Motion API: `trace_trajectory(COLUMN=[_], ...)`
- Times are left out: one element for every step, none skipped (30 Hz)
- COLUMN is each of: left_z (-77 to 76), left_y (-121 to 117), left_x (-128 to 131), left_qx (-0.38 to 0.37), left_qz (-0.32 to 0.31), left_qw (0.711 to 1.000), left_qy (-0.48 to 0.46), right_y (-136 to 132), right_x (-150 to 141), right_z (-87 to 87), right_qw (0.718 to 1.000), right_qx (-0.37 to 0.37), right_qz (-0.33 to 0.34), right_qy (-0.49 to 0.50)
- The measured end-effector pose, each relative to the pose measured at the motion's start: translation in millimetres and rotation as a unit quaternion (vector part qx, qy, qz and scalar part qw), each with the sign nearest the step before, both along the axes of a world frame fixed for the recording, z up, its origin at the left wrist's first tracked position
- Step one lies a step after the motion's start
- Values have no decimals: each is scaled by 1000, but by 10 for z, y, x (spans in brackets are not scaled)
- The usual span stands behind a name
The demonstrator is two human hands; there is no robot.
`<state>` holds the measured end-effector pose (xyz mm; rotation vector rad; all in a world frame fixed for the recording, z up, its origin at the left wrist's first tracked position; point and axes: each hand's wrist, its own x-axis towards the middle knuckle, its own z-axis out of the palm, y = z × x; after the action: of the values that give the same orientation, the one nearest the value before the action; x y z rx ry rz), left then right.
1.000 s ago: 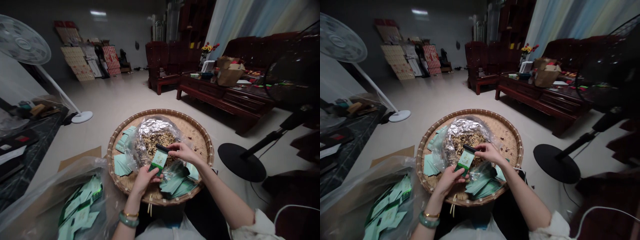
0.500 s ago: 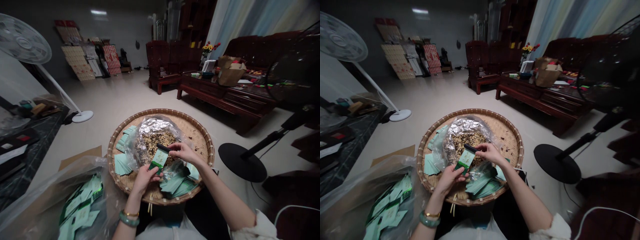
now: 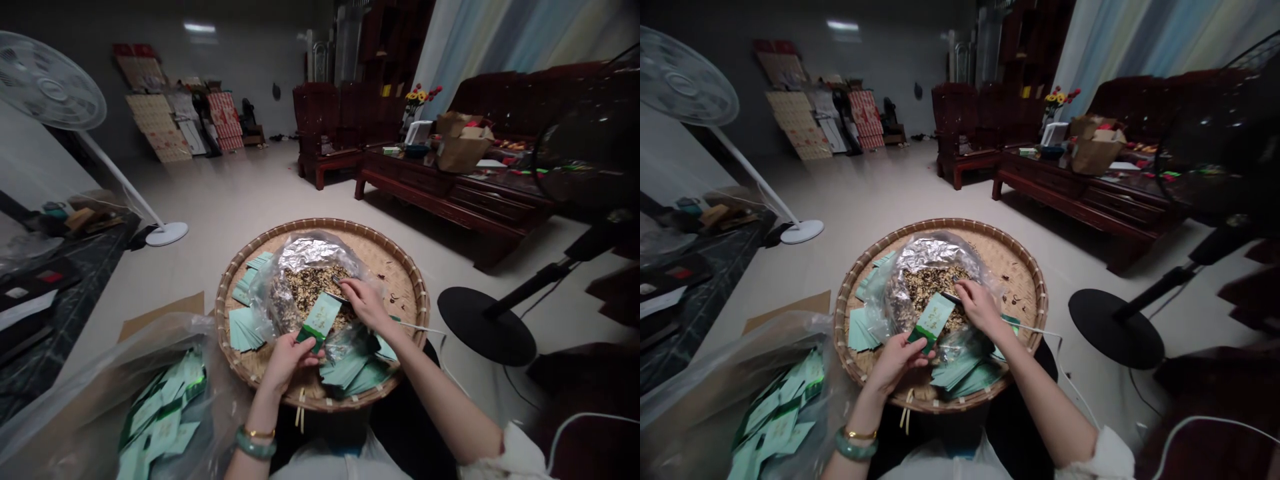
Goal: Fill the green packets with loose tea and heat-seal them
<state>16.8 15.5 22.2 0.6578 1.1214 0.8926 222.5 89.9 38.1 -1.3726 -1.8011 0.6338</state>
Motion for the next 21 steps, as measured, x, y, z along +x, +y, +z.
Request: trace_trajectory(left_z=[2, 7, 14, 22, 30, 37, 41, 43, 41, 36, 30, 22, 16, 12, 10, 12, 17, 23, 31, 38, 42], left_y=[-7, -14, -20, -27, -33, -38, -42, -45, -47, -48, -48, -47, -45, -42, -38, -35, -31, -28, -27, -28, -31], left_x=[11, 19, 26, 30, 32, 33, 33, 33, 32, 30, 25, 14, -4, -30, -65, -105, -148, -188, -220, -241, -249], left_qx=[0, 0, -1, -1, -1, 0, 0, 0, -1, -1, 2, 9, 19, 33, 51, 71, 93, 122, 144, 162, 176], left_qz=[-10, -21, -31, -39, -44, -48, -50, -50, -48, -40, -25, -2, 27, 59, 101, 148, 199, 278, 332, 362, 375], left_qw=[1000, 1000, 999, 999, 999, 999, 998, 999, 999, 999, 1000, 1000, 999, 996, 991, 983, 971, 943, 918, 899, 889], left_qy=[5, 10, 15, 19, 21, 22, 22, 21, 18, 10, -3, -19, -37, -52, -67, -84, -100, -135, -165, -184, -194], right_y=[-27, -49, -66, -77, -84, -87, -86, -81, -74, -65, -56, -49, -47, -52, -64, -85, -115, -150, -190, -232, -274], right_x=[-62, -119, -169, -210, -242, -263, -276, -282, -280, -272, -258, -238, -212, -182, -149, -115, -84, -58, -39, -30, -31], right_z=[31, 55, 69, 75, 71, 63, 52, 42, 34, 31, 34, 42, 54, 70, 89, 108, 126, 142, 154, 162, 165], right_qw=[999, 998, 998, 997, 998, 998, 998, 998, 998, 997, 994, 987, 976, 963, 951, 942, 935, 930, 924, 912, 897], right_qx=[-4, -8, -11, -10, -5, 2, 9, 10, 3, -16, -46, -85, -126, -164, -196, -221, -240, -254, -265, -273, -277], right_qz=[31, 56, 64, 69, 66, 61, 57, 58, 62, 68, 75, 84, 91, 97, 104, 118, 142, 179, 228, 283, 338], right_qy=[8, 4, -4, -14, -23, -27, -24, -14, 5, 31, 67, 109, 151, 188, 214, 225, 218, 194, 158, 115, 71])
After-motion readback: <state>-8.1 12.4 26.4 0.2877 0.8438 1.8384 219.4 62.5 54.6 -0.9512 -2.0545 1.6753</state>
